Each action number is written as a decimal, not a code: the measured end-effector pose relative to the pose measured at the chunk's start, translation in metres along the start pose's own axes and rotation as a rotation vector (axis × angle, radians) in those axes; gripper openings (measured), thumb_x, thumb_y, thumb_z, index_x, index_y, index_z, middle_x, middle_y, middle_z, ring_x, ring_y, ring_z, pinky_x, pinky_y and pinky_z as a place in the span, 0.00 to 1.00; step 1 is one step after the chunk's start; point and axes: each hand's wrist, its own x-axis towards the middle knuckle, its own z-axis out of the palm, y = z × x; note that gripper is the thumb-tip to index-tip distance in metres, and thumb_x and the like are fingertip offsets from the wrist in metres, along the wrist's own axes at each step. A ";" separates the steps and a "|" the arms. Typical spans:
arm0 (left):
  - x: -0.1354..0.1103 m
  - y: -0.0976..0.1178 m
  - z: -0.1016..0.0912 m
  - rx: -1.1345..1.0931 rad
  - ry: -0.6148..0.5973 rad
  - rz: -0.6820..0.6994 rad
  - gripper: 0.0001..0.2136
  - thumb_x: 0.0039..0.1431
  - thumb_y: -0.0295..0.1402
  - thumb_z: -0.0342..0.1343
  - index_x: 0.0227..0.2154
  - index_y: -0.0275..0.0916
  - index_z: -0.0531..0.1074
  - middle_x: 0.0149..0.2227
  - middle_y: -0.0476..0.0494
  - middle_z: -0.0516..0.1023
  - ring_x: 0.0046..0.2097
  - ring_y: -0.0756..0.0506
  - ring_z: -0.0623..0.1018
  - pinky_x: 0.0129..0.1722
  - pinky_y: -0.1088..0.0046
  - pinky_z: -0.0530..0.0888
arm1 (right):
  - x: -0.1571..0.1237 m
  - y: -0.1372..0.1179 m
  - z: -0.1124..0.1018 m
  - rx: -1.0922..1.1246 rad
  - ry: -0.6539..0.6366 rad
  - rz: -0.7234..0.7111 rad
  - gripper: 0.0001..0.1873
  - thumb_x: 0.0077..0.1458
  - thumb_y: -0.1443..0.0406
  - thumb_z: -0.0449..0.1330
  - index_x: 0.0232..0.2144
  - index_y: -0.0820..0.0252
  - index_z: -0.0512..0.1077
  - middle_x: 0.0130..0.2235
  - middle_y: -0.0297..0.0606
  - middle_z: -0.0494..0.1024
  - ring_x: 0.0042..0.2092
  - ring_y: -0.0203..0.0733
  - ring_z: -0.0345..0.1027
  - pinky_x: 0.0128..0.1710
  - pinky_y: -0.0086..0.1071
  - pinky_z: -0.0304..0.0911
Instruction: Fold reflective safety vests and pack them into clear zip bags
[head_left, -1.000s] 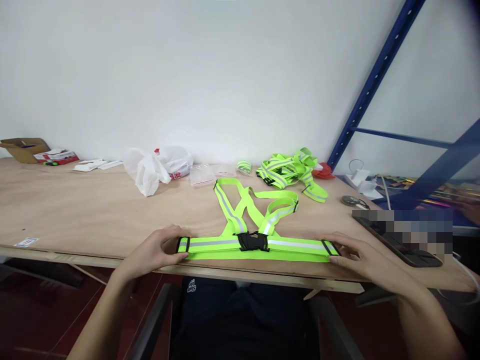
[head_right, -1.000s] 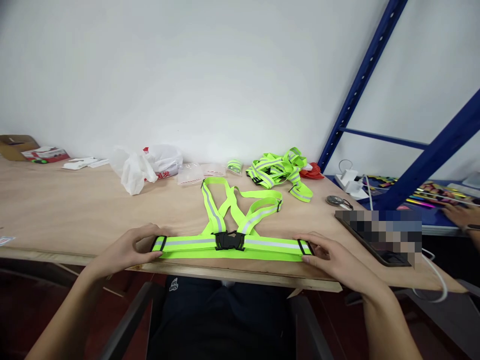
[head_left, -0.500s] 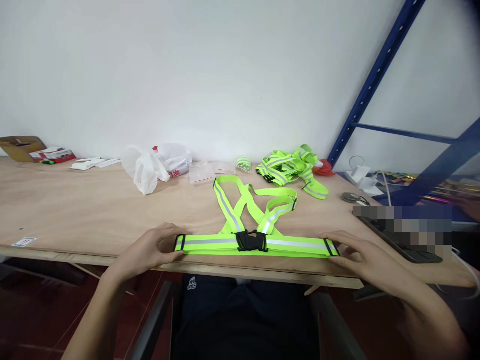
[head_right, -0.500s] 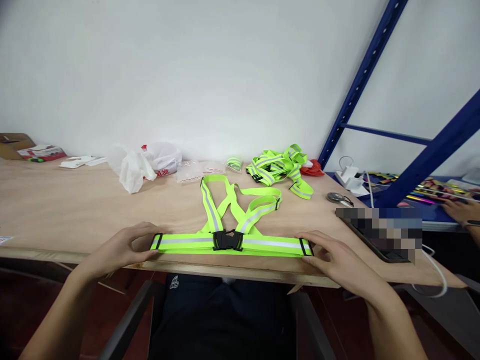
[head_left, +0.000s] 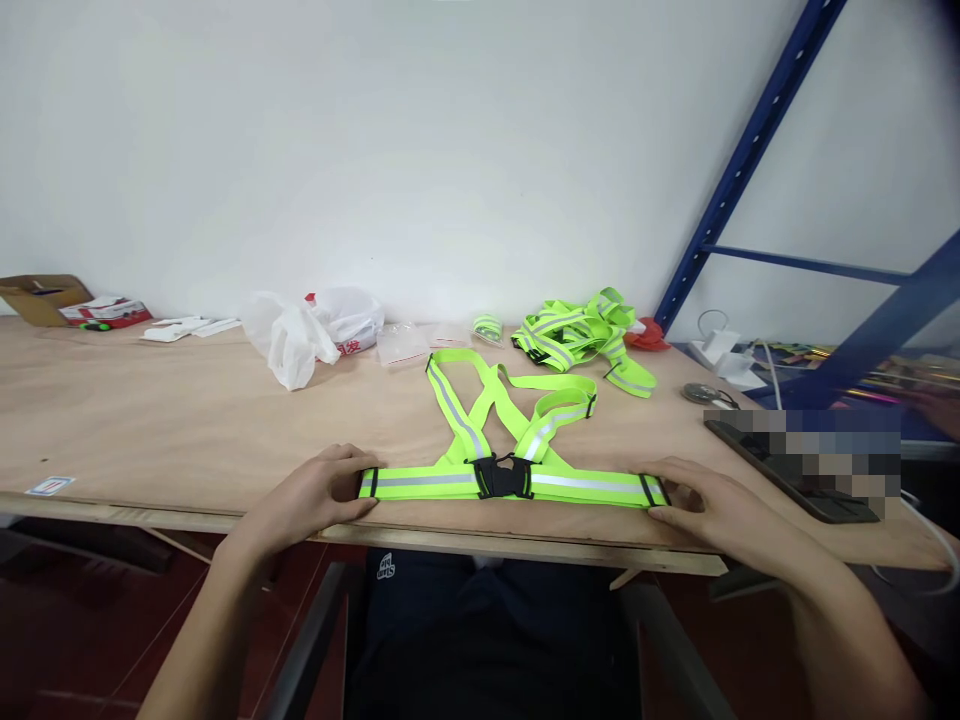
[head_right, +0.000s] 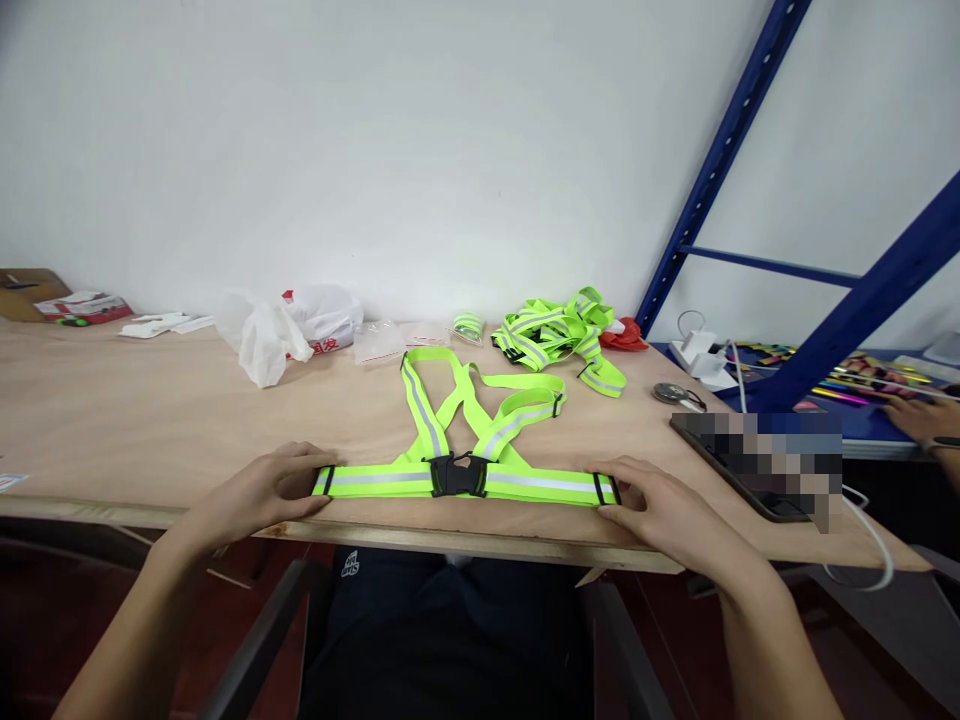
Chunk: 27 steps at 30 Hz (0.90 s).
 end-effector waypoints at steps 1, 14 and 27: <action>0.000 0.000 0.001 0.000 0.005 0.002 0.21 0.59 0.43 0.60 0.55 0.46 0.76 0.51 0.42 0.76 0.50 0.39 0.77 0.51 0.68 0.73 | 0.000 0.000 0.001 0.011 -0.028 -0.003 0.25 0.53 0.53 0.62 0.53 0.50 0.78 0.49 0.39 0.82 0.48 0.58 0.75 0.50 0.47 0.71; -0.005 0.028 0.003 0.063 0.074 0.095 0.27 0.60 0.47 0.60 0.61 0.47 0.69 0.61 0.40 0.70 0.60 0.35 0.71 0.60 0.60 0.70 | -0.001 0.001 0.002 0.049 -0.101 0.012 0.29 0.55 0.49 0.62 0.58 0.47 0.72 0.60 0.40 0.73 0.59 0.58 0.67 0.61 0.50 0.62; 0.038 0.113 0.111 0.282 -0.030 0.538 0.34 0.65 0.48 0.56 0.68 0.41 0.54 0.71 0.28 0.51 0.72 0.30 0.51 0.67 0.37 0.47 | 0.054 -0.020 0.002 -0.157 0.023 -0.042 0.25 0.59 0.48 0.55 0.52 0.52 0.75 0.55 0.41 0.78 0.54 0.56 0.72 0.53 0.45 0.67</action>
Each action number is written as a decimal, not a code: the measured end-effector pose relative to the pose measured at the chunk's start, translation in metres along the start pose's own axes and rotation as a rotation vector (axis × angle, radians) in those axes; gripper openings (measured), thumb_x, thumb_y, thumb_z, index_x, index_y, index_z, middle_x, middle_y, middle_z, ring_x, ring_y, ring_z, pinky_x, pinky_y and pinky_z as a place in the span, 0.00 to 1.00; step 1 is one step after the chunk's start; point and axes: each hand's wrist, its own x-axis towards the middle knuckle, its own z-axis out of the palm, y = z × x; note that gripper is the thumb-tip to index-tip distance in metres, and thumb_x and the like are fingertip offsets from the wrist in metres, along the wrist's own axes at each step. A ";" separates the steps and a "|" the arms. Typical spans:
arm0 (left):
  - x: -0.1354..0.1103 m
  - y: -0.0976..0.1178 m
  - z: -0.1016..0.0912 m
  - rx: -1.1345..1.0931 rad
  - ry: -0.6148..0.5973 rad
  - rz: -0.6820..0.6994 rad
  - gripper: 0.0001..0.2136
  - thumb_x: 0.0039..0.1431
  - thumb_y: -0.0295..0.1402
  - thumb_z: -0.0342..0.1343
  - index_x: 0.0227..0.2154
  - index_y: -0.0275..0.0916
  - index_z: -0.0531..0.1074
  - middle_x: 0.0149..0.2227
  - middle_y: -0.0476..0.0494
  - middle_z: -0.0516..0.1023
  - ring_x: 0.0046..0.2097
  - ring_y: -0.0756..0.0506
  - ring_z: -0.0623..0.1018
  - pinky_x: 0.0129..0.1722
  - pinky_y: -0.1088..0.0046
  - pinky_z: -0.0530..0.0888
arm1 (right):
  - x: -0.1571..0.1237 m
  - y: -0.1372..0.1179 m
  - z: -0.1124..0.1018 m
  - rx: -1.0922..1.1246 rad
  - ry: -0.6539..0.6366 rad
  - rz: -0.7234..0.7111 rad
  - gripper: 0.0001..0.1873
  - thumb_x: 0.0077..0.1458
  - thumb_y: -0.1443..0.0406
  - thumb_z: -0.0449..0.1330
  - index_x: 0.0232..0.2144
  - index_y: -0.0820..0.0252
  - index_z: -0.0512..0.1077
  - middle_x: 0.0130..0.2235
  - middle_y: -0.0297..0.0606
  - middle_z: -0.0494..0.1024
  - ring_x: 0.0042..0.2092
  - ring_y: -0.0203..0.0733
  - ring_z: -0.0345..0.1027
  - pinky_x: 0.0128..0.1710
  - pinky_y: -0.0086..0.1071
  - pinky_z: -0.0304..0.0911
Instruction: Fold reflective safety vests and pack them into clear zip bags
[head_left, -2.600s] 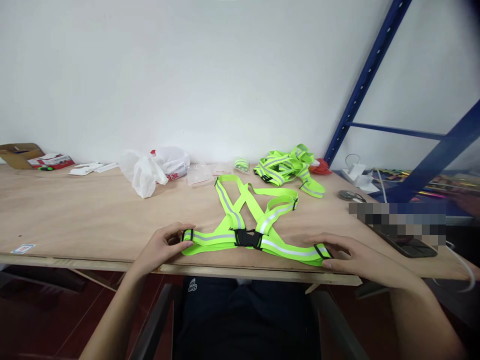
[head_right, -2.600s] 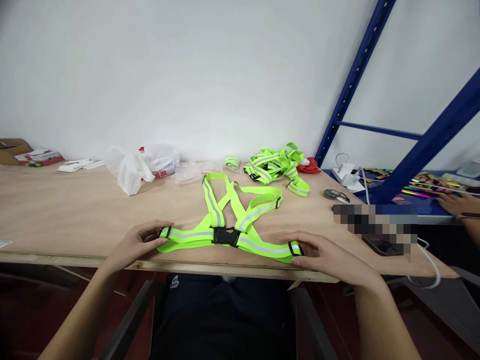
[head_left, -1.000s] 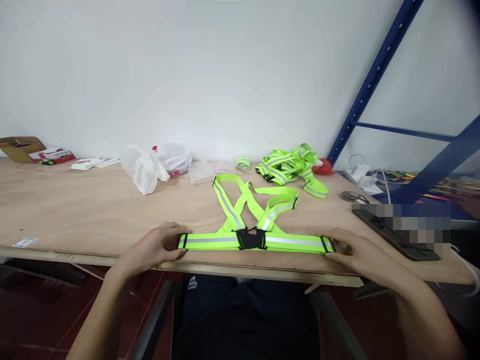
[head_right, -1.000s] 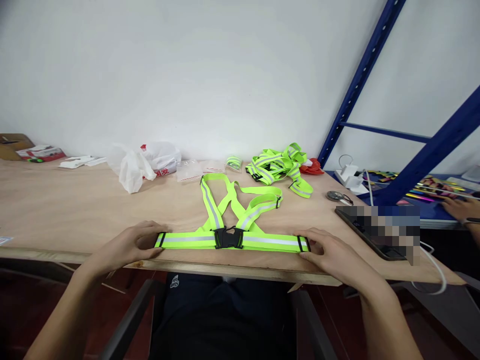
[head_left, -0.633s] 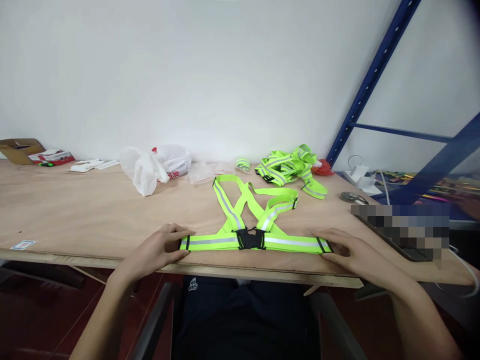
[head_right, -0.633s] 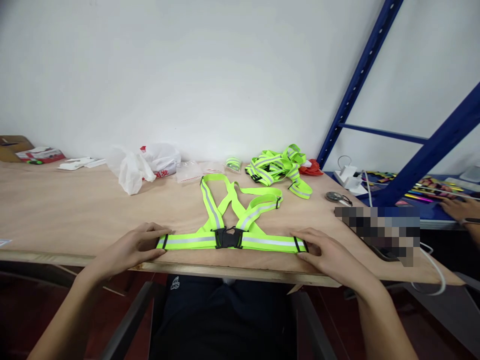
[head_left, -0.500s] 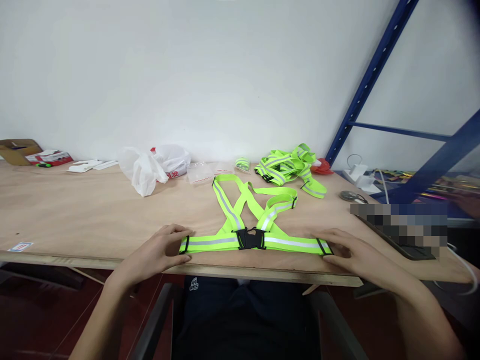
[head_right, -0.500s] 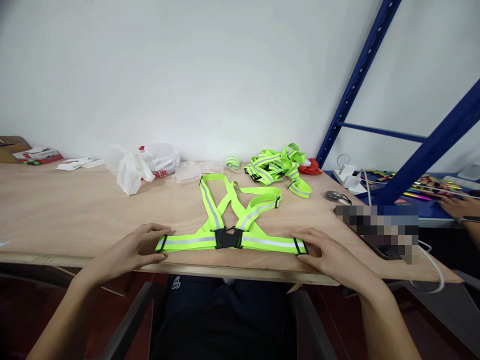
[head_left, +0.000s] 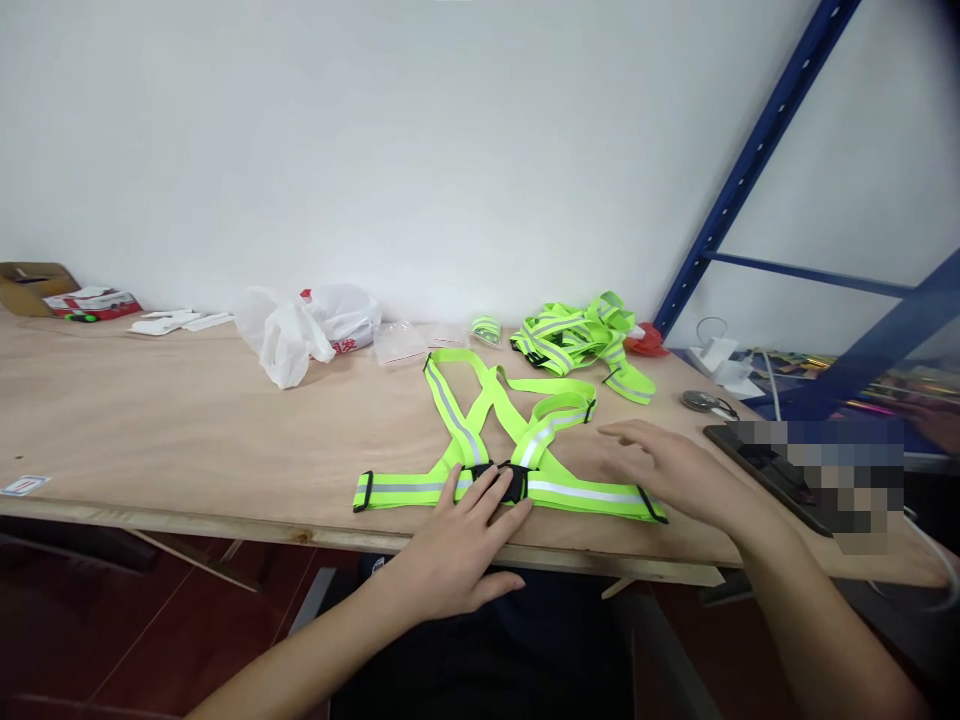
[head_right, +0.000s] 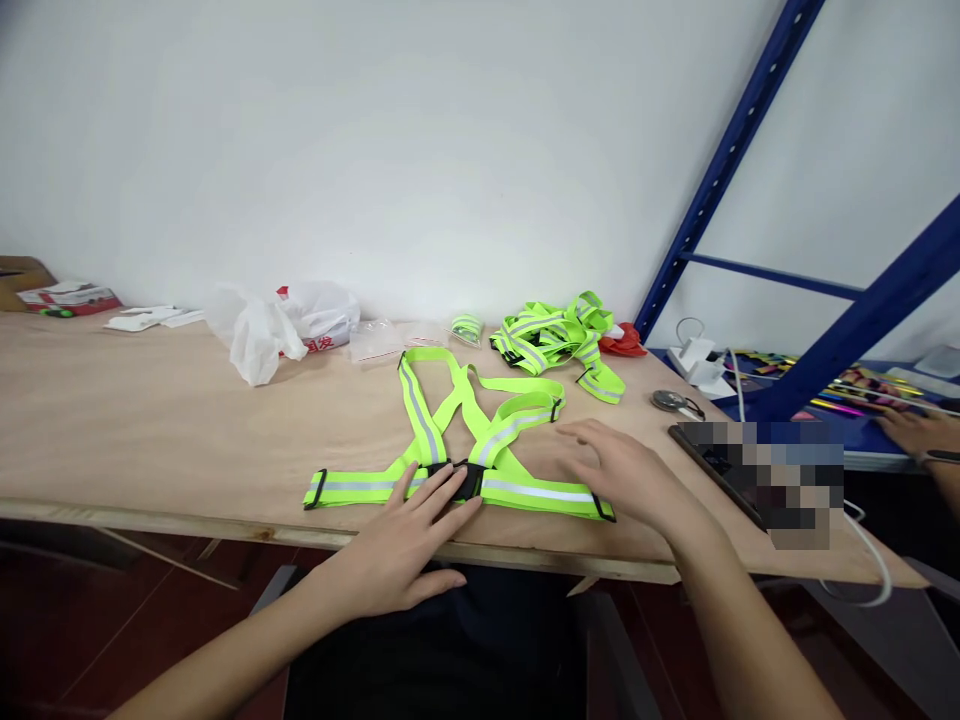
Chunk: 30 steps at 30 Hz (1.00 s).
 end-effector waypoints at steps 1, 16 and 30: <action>0.001 0.000 0.001 0.001 0.004 -0.008 0.34 0.65 0.48 0.55 0.68 0.40 0.54 0.71 0.28 0.52 0.71 0.30 0.52 0.67 0.37 0.48 | 0.012 0.005 -0.002 -0.050 -0.003 0.031 0.25 0.58 0.49 0.56 0.52 0.52 0.74 0.53 0.42 0.79 0.52 0.56 0.74 0.49 0.44 0.69; 0.004 0.004 -0.005 -0.105 0.115 -0.101 0.19 0.70 0.40 0.49 0.60 0.41 0.67 0.59 0.37 0.71 0.60 0.35 0.68 0.61 0.47 0.62 | 0.102 0.050 0.044 0.243 0.097 0.044 0.19 0.49 0.53 0.64 0.40 0.57 0.70 0.39 0.40 0.79 0.40 0.47 0.74 0.41 0.39 0.67; 0.024 0.008 -0.005 -0.149 0.161 -0.292 0.12 0.68 0.35 0.50 0.51 0.40 0.70 0.46 0.42 0.77 0.49 0.38 0.72 0.48 0.58 0.69 | 0.109 0.075 0.059 0.819 0.159 0.061 0.32 0.36 0.50 0.76 0.40 0.55 0.69 0.37 0.37 0.77 0.42 0.47 0.74 0.48 0.44 0.71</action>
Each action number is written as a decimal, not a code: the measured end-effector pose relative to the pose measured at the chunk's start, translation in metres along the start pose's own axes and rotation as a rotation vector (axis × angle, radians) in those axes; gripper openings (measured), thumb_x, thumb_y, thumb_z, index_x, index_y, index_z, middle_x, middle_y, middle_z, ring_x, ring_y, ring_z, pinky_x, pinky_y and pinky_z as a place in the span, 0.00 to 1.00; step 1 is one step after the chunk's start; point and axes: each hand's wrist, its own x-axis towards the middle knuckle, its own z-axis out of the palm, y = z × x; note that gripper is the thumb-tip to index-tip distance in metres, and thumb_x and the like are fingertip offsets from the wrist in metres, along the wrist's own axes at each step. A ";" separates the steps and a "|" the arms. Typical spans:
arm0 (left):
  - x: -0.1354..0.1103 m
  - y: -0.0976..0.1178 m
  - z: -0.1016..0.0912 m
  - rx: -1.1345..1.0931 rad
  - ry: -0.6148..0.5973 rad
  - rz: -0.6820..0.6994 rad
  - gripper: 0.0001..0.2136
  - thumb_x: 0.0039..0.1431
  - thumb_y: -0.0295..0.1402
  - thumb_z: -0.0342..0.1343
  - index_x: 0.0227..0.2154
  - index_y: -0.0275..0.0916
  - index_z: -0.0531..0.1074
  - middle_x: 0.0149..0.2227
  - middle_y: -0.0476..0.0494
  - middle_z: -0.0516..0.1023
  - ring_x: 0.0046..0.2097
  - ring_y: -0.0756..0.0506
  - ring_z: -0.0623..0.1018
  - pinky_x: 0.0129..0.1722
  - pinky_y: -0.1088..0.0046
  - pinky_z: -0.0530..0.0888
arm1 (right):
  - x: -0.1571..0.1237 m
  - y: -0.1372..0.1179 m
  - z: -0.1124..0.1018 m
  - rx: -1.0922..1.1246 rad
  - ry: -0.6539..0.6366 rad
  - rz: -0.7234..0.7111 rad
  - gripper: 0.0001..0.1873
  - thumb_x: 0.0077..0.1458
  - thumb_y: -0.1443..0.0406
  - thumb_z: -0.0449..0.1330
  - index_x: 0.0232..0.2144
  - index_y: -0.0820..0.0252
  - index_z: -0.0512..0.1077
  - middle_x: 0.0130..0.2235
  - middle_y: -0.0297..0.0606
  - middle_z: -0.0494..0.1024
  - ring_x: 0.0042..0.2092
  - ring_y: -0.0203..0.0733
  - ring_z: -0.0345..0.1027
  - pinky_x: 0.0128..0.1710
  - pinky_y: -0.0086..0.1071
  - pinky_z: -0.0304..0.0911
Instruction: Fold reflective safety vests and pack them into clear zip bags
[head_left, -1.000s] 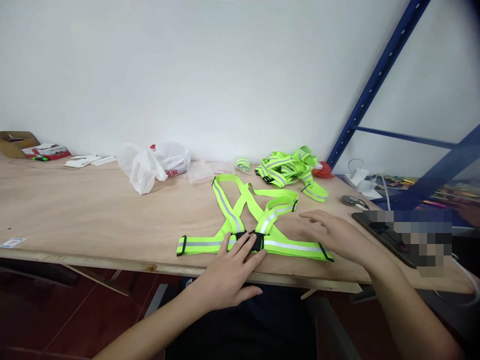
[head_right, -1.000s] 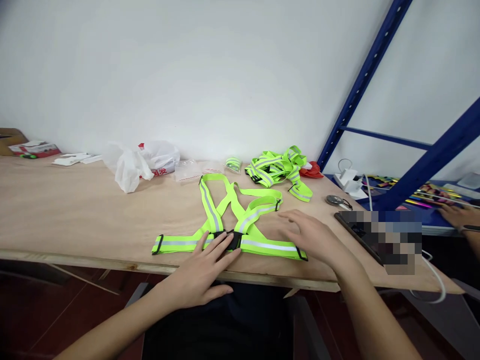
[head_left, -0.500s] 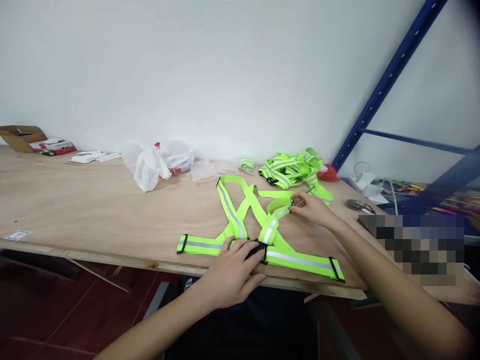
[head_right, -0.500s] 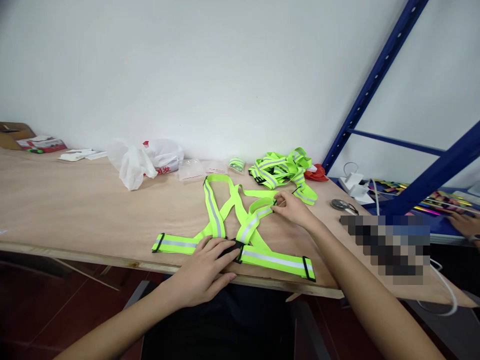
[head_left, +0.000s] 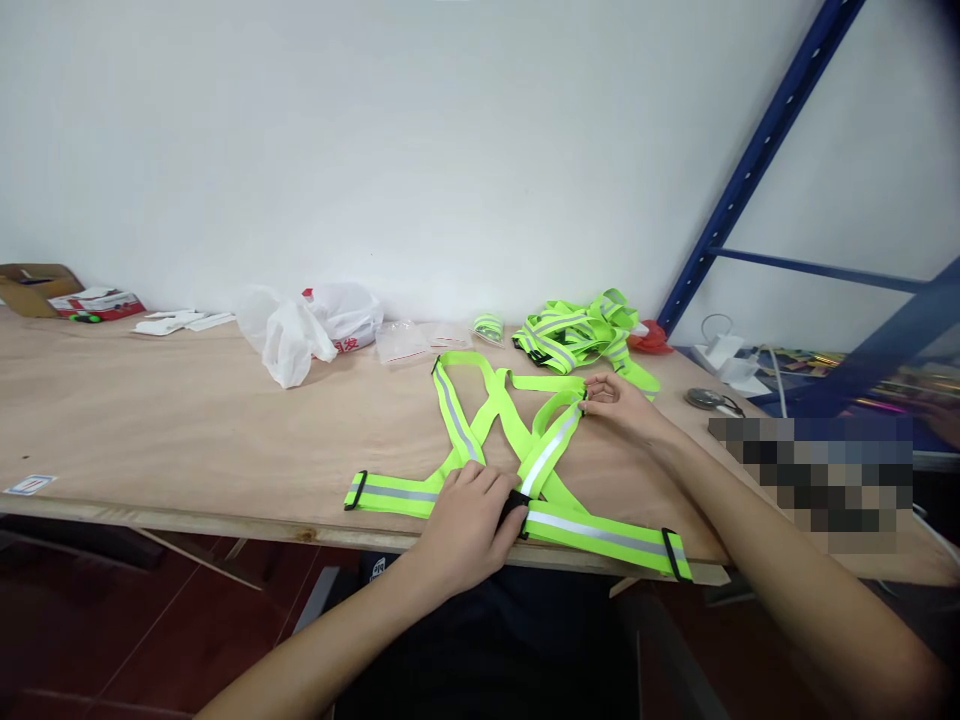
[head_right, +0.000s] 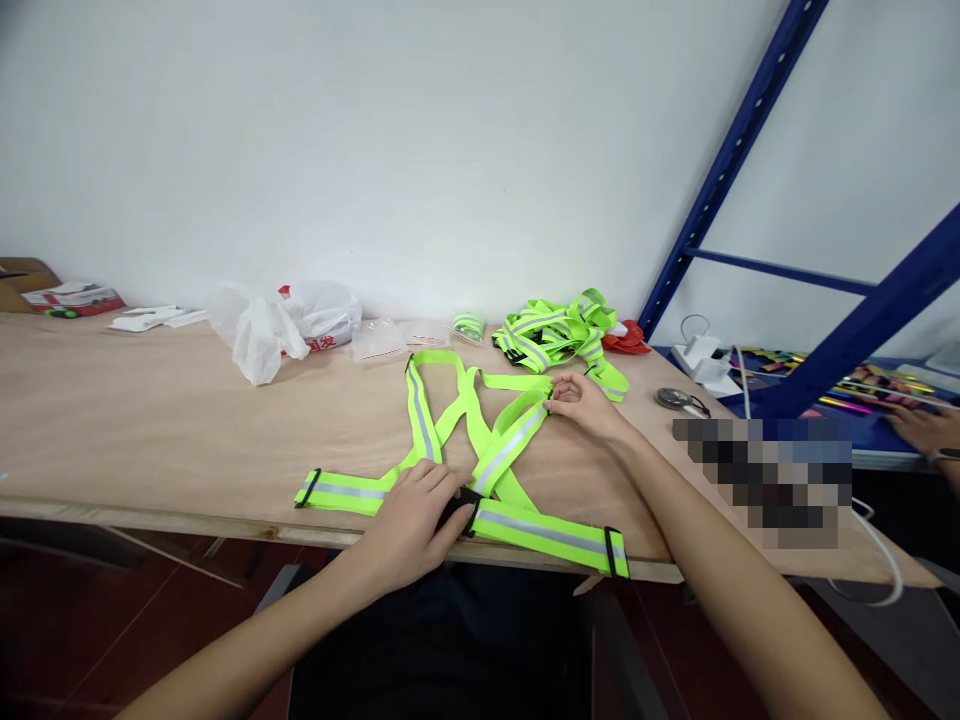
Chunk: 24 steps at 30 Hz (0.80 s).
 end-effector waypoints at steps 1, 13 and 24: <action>0.003 0.001 0.000 0.019 -0.009 -0.018 0.12 0.68 0.36 0.51 0.50 0.40 0.71 0.45 0.42 0.77 0.48 0.37 0.72 0.48 0.58 0.69 | 0.000 0.000 0.001 0.014 -0.009 -0.006 0.32 0.36 0.50 0.76 0.40 0.55 0.69 0.37 0.37 0.77 0.43 0.47 0.74 0.48 0.45 0.71; 0.029 0.006 -0.002 0.021 -0.055 -0.236 0.10 0.60 0.43 0.61 0.35 0.41 0.73 0.32 0.47 0.78 0.39 0.41 0.78 0.34 0.69 0.62 | -0.004 -0.010 -0.003 0.114 -0.028 0.023 0.29 0.37 0.50 0.76 0.39 0.55 0.73 0.41 0.40 0.80 0.48 0.51 0.74 0.55 0.48 0.68; 0.033 0.004 -0.001 -0.085 -0.031 -0.233 0.10 0.61 0.40 0.60 0.41 0.42 0.72 0.31 0.50 0.76 0.34 0.44 0.76 0.30 0.71 0.59 | -0.006 -0.013 0.000 0.157 -0.026 -0.010 0.27 0.37 0.50 0.76 0.37 0.54 0.74 0.40 0.39 0.80 0.48 0.51 0.74 0.55 0.49 0.68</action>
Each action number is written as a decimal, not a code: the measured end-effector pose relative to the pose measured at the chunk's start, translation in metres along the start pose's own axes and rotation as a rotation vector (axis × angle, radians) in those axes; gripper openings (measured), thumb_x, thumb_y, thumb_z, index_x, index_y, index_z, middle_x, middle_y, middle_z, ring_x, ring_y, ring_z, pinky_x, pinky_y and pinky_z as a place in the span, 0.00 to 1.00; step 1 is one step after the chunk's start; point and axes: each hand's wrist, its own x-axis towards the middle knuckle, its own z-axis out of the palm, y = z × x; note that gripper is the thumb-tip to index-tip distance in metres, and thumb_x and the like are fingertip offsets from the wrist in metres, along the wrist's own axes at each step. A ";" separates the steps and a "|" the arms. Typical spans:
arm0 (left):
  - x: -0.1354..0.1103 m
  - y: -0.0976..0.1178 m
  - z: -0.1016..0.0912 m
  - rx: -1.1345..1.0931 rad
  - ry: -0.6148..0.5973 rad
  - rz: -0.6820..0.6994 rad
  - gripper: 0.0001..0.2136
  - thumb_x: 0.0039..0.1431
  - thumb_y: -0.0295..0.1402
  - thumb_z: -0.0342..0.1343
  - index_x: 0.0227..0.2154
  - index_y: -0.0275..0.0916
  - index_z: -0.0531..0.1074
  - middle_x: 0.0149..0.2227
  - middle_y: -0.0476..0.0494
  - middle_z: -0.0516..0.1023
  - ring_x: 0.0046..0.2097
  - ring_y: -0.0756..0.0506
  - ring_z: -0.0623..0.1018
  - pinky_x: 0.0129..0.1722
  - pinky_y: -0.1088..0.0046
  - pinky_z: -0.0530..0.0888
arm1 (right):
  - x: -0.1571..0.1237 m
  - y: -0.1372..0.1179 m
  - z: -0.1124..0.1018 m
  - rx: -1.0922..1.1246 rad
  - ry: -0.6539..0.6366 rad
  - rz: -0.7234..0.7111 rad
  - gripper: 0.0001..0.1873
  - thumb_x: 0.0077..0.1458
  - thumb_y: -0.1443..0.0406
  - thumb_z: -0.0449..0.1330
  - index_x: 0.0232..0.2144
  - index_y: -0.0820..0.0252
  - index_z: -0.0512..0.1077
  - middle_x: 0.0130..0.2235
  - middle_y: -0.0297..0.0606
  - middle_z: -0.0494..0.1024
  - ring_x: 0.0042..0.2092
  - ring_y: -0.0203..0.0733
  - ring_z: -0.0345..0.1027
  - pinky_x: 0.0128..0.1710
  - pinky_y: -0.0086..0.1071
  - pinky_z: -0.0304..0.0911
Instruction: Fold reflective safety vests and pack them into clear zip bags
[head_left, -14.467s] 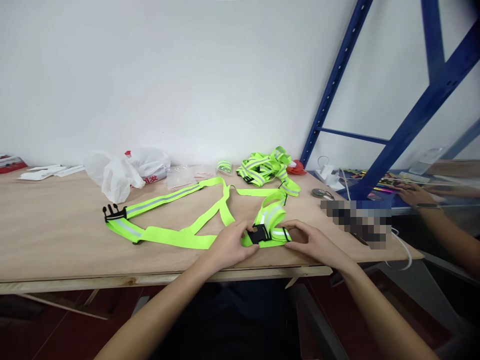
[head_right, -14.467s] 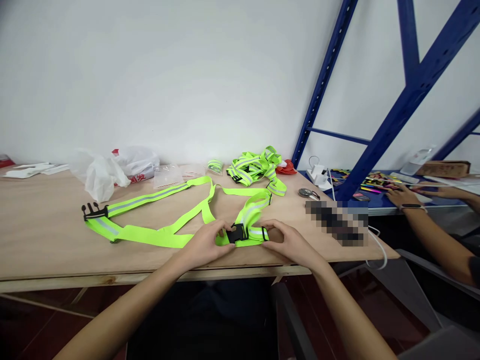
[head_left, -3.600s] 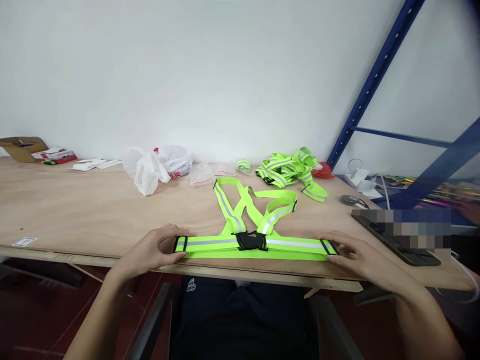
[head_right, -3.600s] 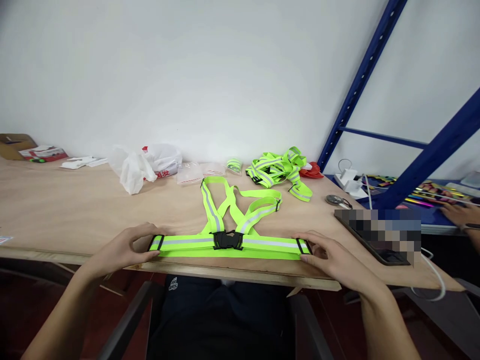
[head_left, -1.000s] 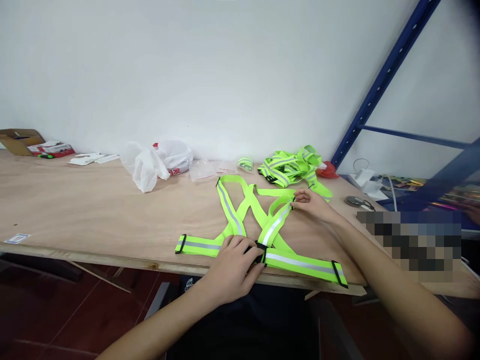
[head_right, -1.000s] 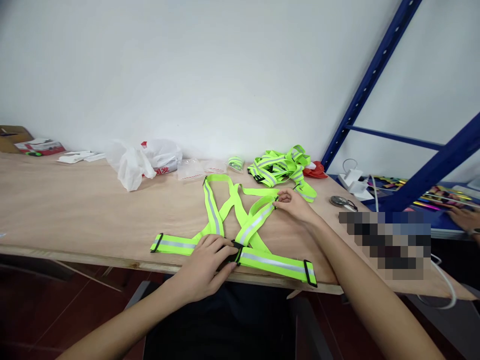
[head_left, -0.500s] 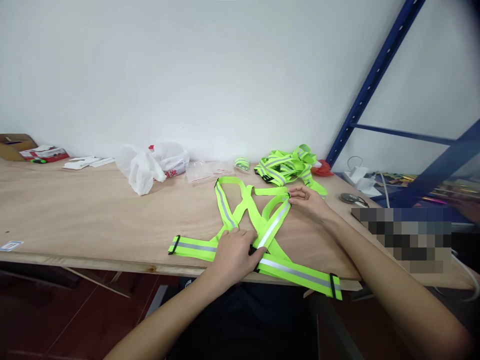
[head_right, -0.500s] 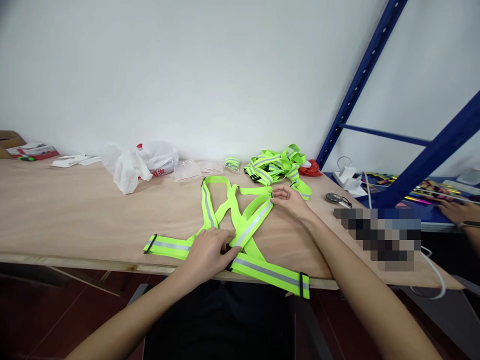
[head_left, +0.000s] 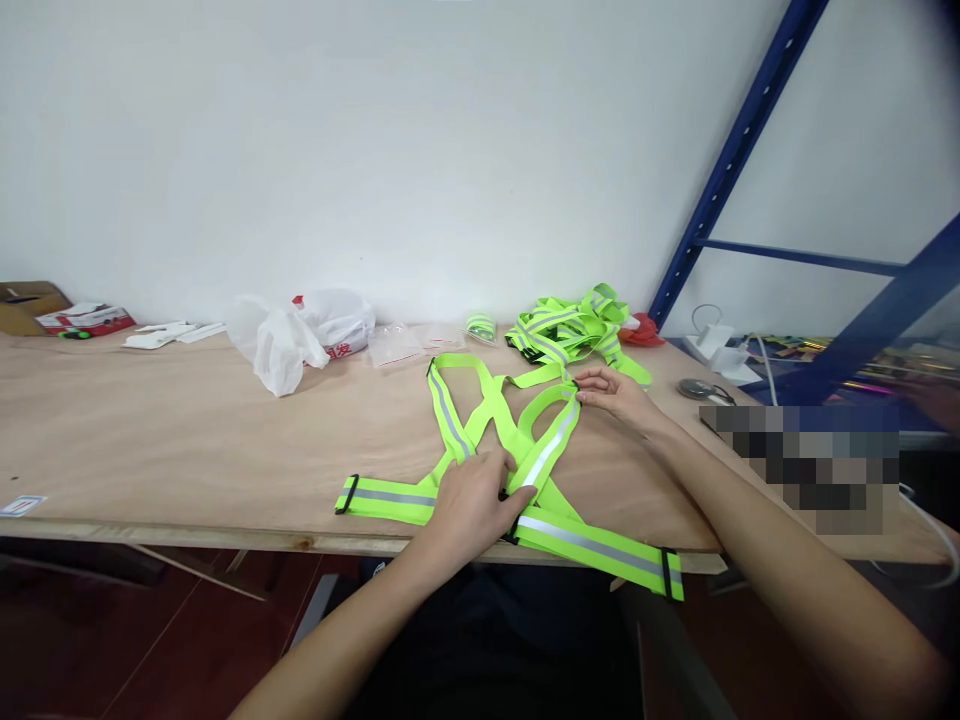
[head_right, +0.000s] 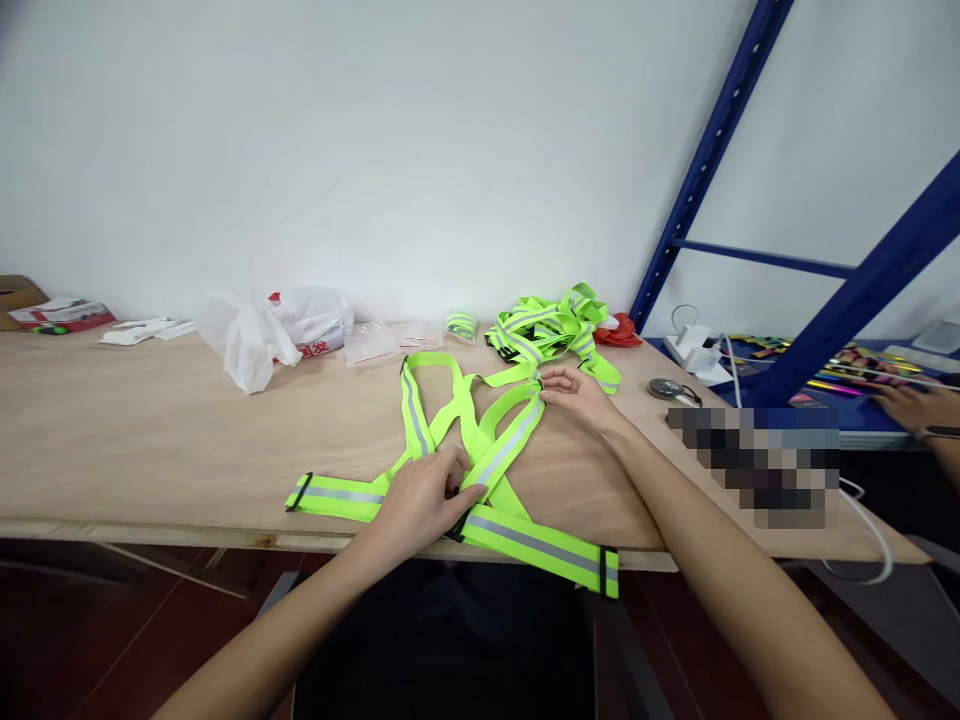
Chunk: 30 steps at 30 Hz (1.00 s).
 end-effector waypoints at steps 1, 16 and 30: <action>0.001 0.000 0.000 0.005 0.004 -0.003 0.12 0.61 0.41 0.60 0.44 0.41 0.71 0.31 0.50 0.76 0.34 0.44 0.76 0.29 0.70 0.59 | 0.000 0.001 0.000 0.008 0.001 -0.005 0.27 0.37 0.50 0.76 0.38 0.54 0.74 0.40 0.39 0.80 0.48 0.50 0.74 0.54 0.49 0.68; -0.002 -0.003 0.005 0.005 0.009 0.199 0.13 0.61 0.32 0.54 0.23 0.40 0.60 0.29 0.50 0.71 0.33 0.47 0.72 0.30 0.70 0.59 | -0.001 -0.003 0.001 -0.004 0.014 -0.054 0.25 0.39 0.49 0.75 0.37 0.54 0.75 0.42 0.39 0.81 0.47 0.50 0.75 0.53 0.49 0.70; -0.006 -0.002 0.005 -0.003 0.003 0.182 0.12 0.62 0.32 0.52 0.24 0.40 0.57 0.29 0.50 0.71 0.33 0.47 0.72 0.31 0.70 0.59 | 0.028 0.003 -0.018 -0.058 0.064 -0.034 0.28 0.35 0.50 0.76 0.35 0.57 0.75 0.38 0.39 0.80 0.44 0.49 0.75 0.52 0.50 0.70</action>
